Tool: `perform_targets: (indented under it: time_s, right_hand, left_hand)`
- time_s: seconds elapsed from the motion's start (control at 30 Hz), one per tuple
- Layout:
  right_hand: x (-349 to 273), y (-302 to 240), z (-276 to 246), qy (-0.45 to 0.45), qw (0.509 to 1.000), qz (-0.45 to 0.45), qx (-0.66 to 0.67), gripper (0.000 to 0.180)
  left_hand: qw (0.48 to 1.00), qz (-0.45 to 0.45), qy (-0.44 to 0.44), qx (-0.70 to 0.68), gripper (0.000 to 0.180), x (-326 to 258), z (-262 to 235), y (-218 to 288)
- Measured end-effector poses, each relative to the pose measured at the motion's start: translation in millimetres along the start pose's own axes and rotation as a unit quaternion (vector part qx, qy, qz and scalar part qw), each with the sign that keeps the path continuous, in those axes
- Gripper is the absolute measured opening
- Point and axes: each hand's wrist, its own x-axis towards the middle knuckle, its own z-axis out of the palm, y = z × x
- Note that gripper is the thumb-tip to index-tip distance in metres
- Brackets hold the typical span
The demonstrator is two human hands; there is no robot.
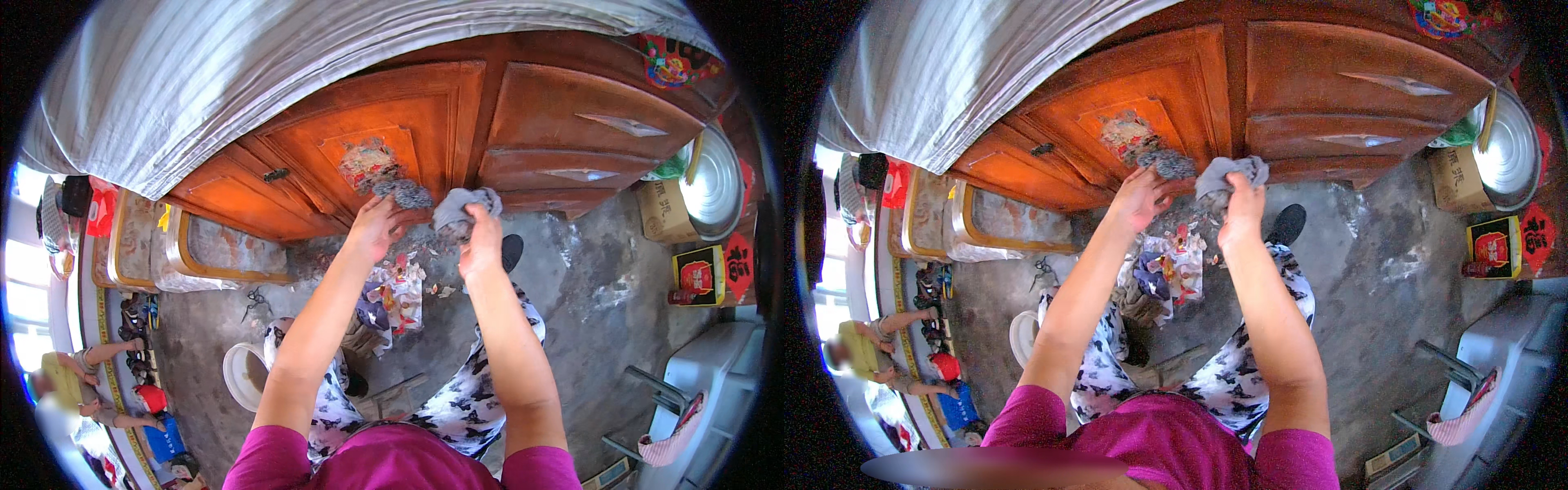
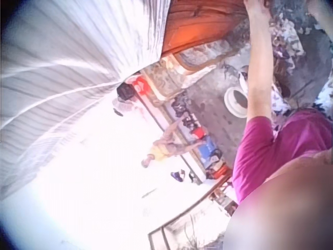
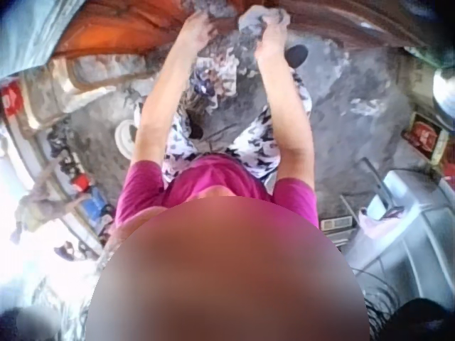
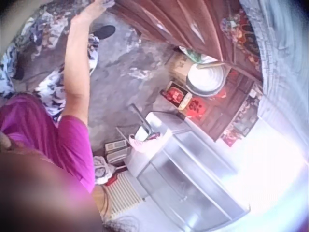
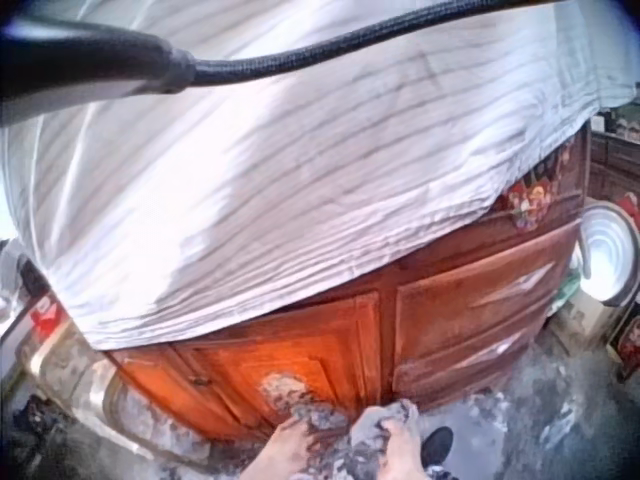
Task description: The person scrubs a wooden door with a cloth, focusing on a central decorative panel. They repeatedly rub the surface, occasionally dipping the cloth into a bucket of water to re-wet it, and continue scrubbing the same area throughout the clip.
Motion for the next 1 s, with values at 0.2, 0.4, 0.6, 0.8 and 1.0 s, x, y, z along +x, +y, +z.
perform_targets:
  time_s: [0.2, 0.4, 0.6, 0.8, 1.0]
  right_hand:
    - [-35, 53, 5, -0.174, 0.959, 0.084, -0.207, 0.042]
    - [-30, 53, 10, -0.185, 0.840, -0.188, -0.473, 0.052]
    - [-22, 63, 24, -0.154, 0.873, -0.197, -0.419, 0.055]
    - [-33, 79, 45, -0.086, 0.982, -0.085, -0.148, 0.047]
    - [-57, 54, 83, -0.073, 0.916, -0.353, -0.177, 0.038]
  left_hand:
    - [0.997, 0.018, 0.000, -0.075, 0.022, -14, -21, -7]
    - [0.992, 0.093, 0.016, -0.081, 0.011, -32, -27, 2]
    - [0.986, 0.160, -0.031, 0.024, 0.013, -44, -34, 16]
    - [0.972, 0.138, -0.074, 0.175, 0.022, -49, -45, 6]
    - [0.969, 0.203, -0.040, 0.132, 0.040, -92, -45, 37]
